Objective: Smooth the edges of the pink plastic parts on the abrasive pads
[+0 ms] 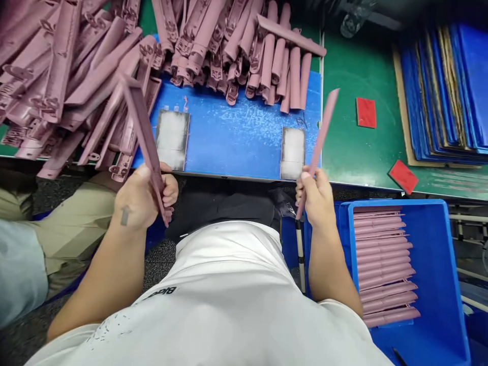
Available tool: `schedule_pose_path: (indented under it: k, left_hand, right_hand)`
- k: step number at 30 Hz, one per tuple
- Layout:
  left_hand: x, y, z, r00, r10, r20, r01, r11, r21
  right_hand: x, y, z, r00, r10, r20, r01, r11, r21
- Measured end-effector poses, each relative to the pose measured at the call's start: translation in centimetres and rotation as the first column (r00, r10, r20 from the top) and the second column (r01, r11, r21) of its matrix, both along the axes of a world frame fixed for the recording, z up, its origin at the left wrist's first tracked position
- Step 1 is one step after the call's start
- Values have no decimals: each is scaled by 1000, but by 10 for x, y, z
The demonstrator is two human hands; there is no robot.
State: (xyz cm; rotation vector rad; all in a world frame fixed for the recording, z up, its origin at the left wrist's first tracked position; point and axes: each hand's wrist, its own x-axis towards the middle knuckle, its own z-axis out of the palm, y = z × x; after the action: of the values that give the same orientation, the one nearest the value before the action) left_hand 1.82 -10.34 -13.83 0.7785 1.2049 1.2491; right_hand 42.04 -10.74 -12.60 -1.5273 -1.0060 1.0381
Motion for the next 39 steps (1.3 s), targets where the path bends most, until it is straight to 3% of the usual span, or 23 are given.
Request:
schedule_pose_path:
  k: [3,8,10,12,13,15,17,18,20,22,24,26,29,31,34,39]
  left_hand:
    - [3,-12,10,996,89,9,-89,996,27]
    - [6,7,56,989,79,123,-98,983,154]
    - [1,17,67,991,87,97,-107,968,228]
    - [-10,29,69,990,119,-71,-92,946,312]
    - [-16,37,68,967,151,-204,-69,930,360]
    - [-28,61,63,849,312,-427,-48,850,525]
    - [-31,90,56,764,461,-451,-33,727,686]
    - [-28,105,52,786,468,-405,-39,690,723]
    - [-14,128,44,909,331,-253,-63,710,702]
    - [1,138,35,976,206,-77,-111,765,635]
    - [12,138,27,969,245,41,-221,770,598]
    - [18,139,20,947,319,45,-289,777,560]
    - [20,156,13,945,326,-29,-267,819,508]
    - [22,170,10,947,318,-45,-249,817,520]
    - [29,184,7,936,352,-26,-285,798,531]
    - [40,192,9,913,407,18,-366,799,477]
  right_hand:
    - [1,-12,9,997,38,-71,-37,999,12]
    - [2,8,46,972,110,-206,-78,984,158]
    - [5,22,55,986,65,-151,-20,958,286]
    - [9,42,57,998,-58,-5,55,910,412]
    - [11,55,55,988,-130,84,76,880,469]
    - [13,86,50,940,-243,239,70,825,561]
    - [11,121,44,932,-233,277,39,825,564]
    - [9,136,40,950,-191,247,32,848,529]
    - [2,154,34,985,-128,111,65,890,451]
    - [-6,153,28,990,-139,-35,140,887,441]
    - [-10,142,24,986,-130,-105,163,880,445]
    - [-12,137,23,988,-101,-116,141,894,425]
    - [-15,152,22,972,-180,-149,229,856,463]
    - [-18,166,20,968,-203,-149,251,835,490]
    - [-21,177,18,981,-175,-78,191,865,464]
    - [-17,180,12,952,-279,-126,303,811,500]
